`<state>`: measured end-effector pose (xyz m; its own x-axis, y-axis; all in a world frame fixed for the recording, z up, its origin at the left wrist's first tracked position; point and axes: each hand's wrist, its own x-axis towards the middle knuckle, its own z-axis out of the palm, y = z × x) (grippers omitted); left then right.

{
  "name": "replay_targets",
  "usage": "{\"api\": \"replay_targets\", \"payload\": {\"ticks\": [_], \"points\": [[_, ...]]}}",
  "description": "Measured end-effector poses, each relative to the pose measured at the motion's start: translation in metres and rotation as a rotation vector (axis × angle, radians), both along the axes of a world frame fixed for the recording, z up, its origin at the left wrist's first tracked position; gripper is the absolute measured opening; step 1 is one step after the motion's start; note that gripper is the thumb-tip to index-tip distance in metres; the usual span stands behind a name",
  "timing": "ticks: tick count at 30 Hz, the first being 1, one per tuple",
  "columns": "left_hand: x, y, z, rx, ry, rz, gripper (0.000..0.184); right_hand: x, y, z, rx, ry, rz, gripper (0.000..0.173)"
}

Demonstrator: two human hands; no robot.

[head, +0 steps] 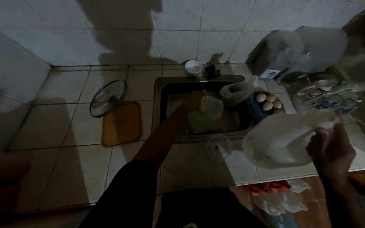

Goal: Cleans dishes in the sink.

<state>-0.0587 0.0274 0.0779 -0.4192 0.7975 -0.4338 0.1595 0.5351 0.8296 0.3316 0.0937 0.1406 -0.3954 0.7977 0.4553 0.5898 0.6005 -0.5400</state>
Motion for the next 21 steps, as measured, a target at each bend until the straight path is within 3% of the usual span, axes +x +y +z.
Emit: {"api": "replay_targets", "payload": {"ticks": [3, 5, 8, 10, 11, 13, 15, 16, 17, 19, 21], "points": [[-0.006, 0.0, 0.008, 0.068, 0.177, -0.157, 0.044, 0.022, -0.015, -0.016, 0.049, 0.053, -0.014, 0.063], [0.002, -0.004, 0.016, 0.085, 0.295, -0.273, 0.039, 0.029, -0.031, -0.02, 0.123, -0.007, -0.161, 0.06], [0.011, -0.011, 0.011, 0.161, 0.379, -0.34, 0.044, 0.01, -0.059, -0.022, 0.4, -0.077, -0.343, 0.059], [0.013, -0.014, 0.003, 0.163, 0.3, -0.317, 0.05, -0.022, -0.077, -0.027, 0.513, -0.096, -0.232, 0.057], [0.016, -0.018, 0.002, 0.203, 0.251, -0.29, 0.048, -0.047, -0.082, -0.035, 0.457, -0.055, -0.117, 0.051], [0.021, -0.027, 0.004, 0.297, 0.132, -0.248, 0.044, -0.104, -0.08, -0.051, 0.071, 0.1, 0.088, 0.061], [0.028, -0.037, 0.011, 0.358, 0.045, -0.195, 0.043, -0.15, -0.056, -0.066, -0.56, 0.225, 0.176, 0.083], [0.032, -0.041, 0.016, 0.351, 0.006, -0.171, 0.042, -0.167, -0.043, -0.074, -0.846, 0.304, 0.185, 0.082], [0.035, -0.045, 0.019, 0.331, -0.026, -0.156, 0.04, -0.181, -0.035, -0.083, -1.089, 0.387, 0.199, 0.071], [0.041, -0.053, 0.021, 0.278, -0.061, -0.146, 0.038, -0.199, -0.033, -0.092, -1.407, 0.538, 0.224, 0.055], [0.047, -0.061, 0.019, 0.204, -0.118, -0.125, 0.041, -0.206, -0.039, -0.102, -1.452, 0.547, 0.319, 0.051]]}}
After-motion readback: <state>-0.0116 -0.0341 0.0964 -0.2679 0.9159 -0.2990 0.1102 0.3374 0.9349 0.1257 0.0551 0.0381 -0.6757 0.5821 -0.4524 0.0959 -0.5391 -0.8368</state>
